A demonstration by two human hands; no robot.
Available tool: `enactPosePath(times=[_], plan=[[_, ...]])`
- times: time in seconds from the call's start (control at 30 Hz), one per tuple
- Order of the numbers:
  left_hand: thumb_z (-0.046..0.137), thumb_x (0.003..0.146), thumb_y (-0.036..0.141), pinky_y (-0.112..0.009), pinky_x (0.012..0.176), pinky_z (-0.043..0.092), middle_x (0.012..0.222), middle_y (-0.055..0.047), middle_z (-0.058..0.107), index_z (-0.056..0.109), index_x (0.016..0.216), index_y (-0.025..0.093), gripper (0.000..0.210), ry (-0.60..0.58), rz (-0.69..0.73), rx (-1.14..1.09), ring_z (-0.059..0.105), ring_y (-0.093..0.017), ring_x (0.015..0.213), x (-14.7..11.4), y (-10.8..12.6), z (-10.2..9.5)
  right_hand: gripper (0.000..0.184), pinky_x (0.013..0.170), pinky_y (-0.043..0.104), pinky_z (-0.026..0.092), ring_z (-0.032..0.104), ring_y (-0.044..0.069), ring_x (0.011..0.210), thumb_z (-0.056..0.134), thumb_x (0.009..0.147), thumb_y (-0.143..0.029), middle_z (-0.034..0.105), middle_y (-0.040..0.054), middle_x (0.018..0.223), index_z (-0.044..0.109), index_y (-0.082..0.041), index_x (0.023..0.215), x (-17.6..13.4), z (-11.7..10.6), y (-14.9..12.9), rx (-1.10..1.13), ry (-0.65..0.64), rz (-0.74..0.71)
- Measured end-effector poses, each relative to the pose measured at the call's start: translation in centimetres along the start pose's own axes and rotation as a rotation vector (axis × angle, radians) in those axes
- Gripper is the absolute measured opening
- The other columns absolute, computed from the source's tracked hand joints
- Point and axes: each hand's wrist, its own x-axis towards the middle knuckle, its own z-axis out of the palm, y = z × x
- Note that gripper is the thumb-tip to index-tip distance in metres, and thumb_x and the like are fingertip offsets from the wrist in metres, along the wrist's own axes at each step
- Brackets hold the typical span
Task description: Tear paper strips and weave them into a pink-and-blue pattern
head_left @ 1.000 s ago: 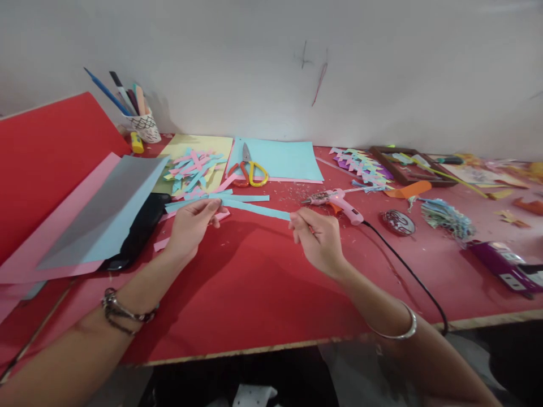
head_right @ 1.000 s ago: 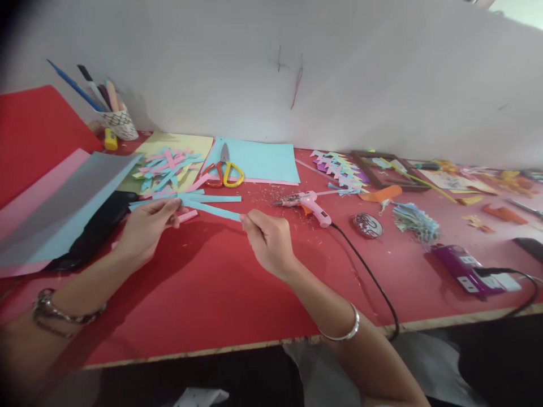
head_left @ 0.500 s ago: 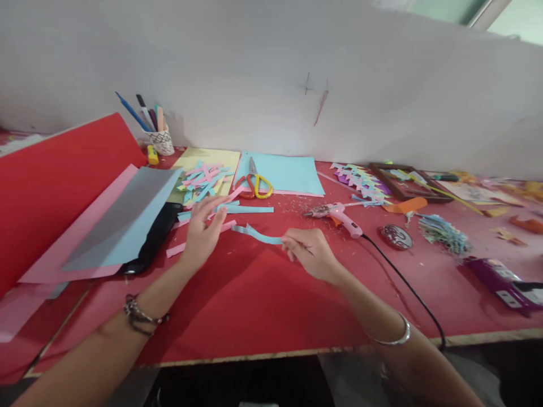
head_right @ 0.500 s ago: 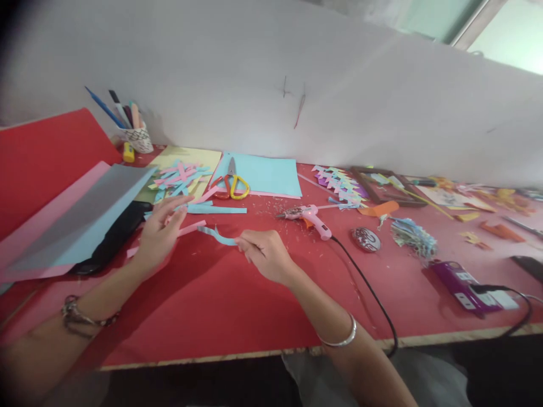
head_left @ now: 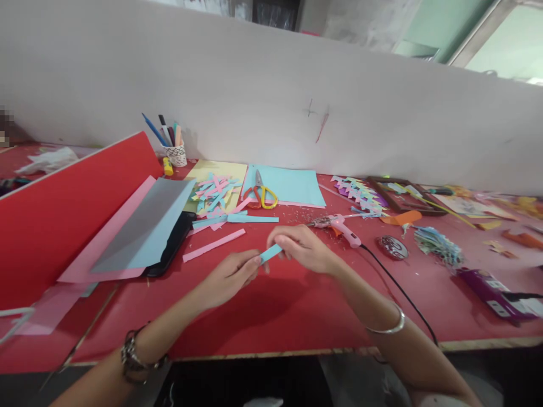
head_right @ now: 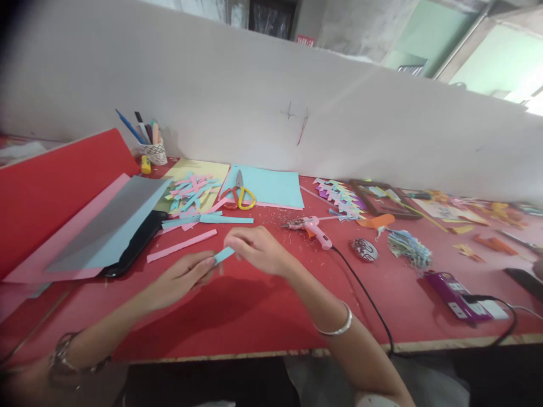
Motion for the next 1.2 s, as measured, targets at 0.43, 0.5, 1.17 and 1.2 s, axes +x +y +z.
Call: enactPosePath(times=[0.43,0.5,1.17,1.2], plan=[[0.041,0.08,0.037,-0.02,0.042,0.033,0.044,0.006,0.032,0.053,0.058,0.016,0.033,0.225,-0.256,-0.479,0.027,-0.007,0.038,0.0,-0.6,-2.7,0.013,0.085,0.036,0.04,0.049,0.02,0.092,0.058,0.075,-0.016,0.055,0.0088,0.098,0.059,-0.017,0.088,6.7,6.7,5.3,-0.473,-0.076,0.094],[0.042,0.082,0.04,-0.019,0.041,0.034,0.045,0.007,0.032,0.052,0.06,0.016,0.033,0.243,-0.275,-0.54,0.026,-0.006,0.038,0.2,-0.4,-2.9,0.007,0.08,0.032,0.041,0.05,0.017,0.083,0.056,0.076,-0.014,0.055,0.0062,0.088,0.058,-0.016,0.082,6.9,7.0,5.4,-0.455,-0.068,0.091],[0.047,0.081,0.026,-0.013,0.032,0.03,0.055,0.006,0.044,0.054,0.077,0.015,0.014,0.284,-0.309,-0.654,0.033,-0.002,0.035,4.1,-1.0,-3.0,0.02,0.073,0.024,0.04,0.054,0.012,0.08,0.047,0.077,-0.023,0.056,0.004,0.084,0.055,-0.018,0.06,1.1,1.2,2.8,0.036,0.553,0.09],[0.047,0.081,0.026,-0.014,0.033,0.032,0.056,0.006,0.045,0.055,0.079,0.015,0.014,0.296,-0.313,-0.656,0.034,-0.003,0.036,4.0,-1.3,-3.0,0.02,0.069,0.024,0.04,0.054,0.011,0.074,0.047,0.078,-0.022,0.057,0.0026,0.077,0.054,-0.018,0.059,0.8,1.2,2.4,0.048,0.583,0.08]])
